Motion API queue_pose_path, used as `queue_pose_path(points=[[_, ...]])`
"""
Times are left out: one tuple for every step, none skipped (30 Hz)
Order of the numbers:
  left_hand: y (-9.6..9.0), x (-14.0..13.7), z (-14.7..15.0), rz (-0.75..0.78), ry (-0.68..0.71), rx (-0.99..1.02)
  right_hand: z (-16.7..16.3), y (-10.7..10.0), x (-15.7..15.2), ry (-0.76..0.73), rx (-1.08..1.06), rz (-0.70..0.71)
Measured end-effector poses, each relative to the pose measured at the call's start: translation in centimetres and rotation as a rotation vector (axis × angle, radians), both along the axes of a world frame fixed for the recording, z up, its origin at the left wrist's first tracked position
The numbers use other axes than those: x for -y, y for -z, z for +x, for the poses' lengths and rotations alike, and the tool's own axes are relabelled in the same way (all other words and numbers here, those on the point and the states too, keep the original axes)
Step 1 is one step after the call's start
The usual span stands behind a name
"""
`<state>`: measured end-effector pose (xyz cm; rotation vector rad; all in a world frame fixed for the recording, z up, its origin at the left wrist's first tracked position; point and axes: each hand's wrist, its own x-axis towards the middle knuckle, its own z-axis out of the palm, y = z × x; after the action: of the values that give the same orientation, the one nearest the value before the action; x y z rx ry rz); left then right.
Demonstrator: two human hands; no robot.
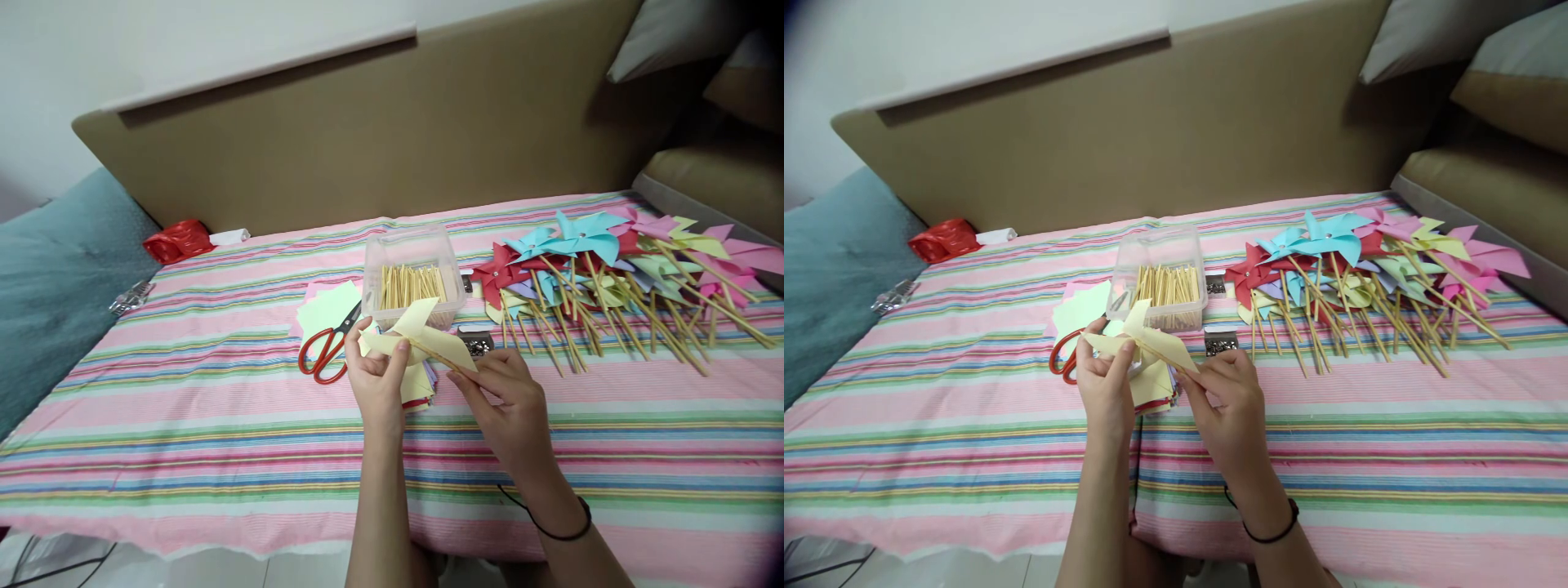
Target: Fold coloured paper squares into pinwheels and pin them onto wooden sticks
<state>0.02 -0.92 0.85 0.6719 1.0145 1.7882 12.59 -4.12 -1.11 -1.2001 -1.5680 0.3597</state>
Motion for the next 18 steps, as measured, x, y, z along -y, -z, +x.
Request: queue_pose_path(points=[[-0.02,0.02,0.01,-0.001,0.003,0.004,-0.01,0.04,-0.01,0.0,-0.006,-0.008],[-0.02,0.05,0.02,-0.004,0.006,0.006,-0.01,0.07,-0.02,-0.001,-0.01,-0.016],[-0.01,0.06,0.02,-0.006,0.008,0.006,-0.02,0.11,-0.03,-0.001,-0.015,-0.022],[0.01,0.08,0.01,-0.007,0.011,0.004,-0.03,0.14,-0.05,-0.001,-0.018,-0.028],[0.05,0.08,-0.02,-0.009,0.015,0.002,-0.03,0.16,-0.05,-0.002,-0.021,-0.034],[0.09,0.07,-0.06,-0.011,0.02,0.001,-0.03,0.17,-0.06,-0.003,-0.024,-0.04],[0.14,0.05,-0.11,-0.015,0.03,0.001,-0.03,0.18,-0.06,-0.002,-0.029,-0.045],[0.2,0.03,-0.15,-0.018,0.049,0.002,-0.02,0.19,-0.06,0.0,-0.036,-0.052],[0.25,0.0,-0.2,-0.02,0.072,0.003,-0.01,0.19,-0.06,0.002,-0.045,-0.062],[0.3,-0.04,-0.24,-0.024,0.098,0.006,0.01,0.19,-0.06,0.005,-0.057,-0.075],[0.34,-0.08,-0.26,-0.027,0.12,0.011,0.04,0.2,-0.06,0.008,-0.075,-0.09],[0.37,-0.11,-0.26,-0.027,0.133,0.019,0.08,0.22,-0.07,0.01,-0.097,-0.108],[0.37,-0.13,-0.25,-0.024,0.136,0.03,0.11,0.24,-0.09,0.008,-0.124,-0.128],[0.35,-0.14,-0.22,-0.021,0.131,0.041,0.15,0.27,-0.11,0.003,-0.153,-0.149],[0.31,-0.14,-0.19,-0.019,0.123,0.048,0.19,0.3,-0.14,-0.007,-0.18,-0.173],[0.26,-0.13,-0.16,-0.019,0.118,0.052,0.22,0.33,-0.18,-0.021,-0.203,-0.196],[0.18,-0.11,-0.14,-0.023,0.113,0.054,0.24,0.36,-0.21,-0.037,-0.222,-0.217],[0.1,-0.08,-0.13,-0.033,0.112,0.055,0.25,0.39,-0.25,-0.052,-0.237,-0.234]])
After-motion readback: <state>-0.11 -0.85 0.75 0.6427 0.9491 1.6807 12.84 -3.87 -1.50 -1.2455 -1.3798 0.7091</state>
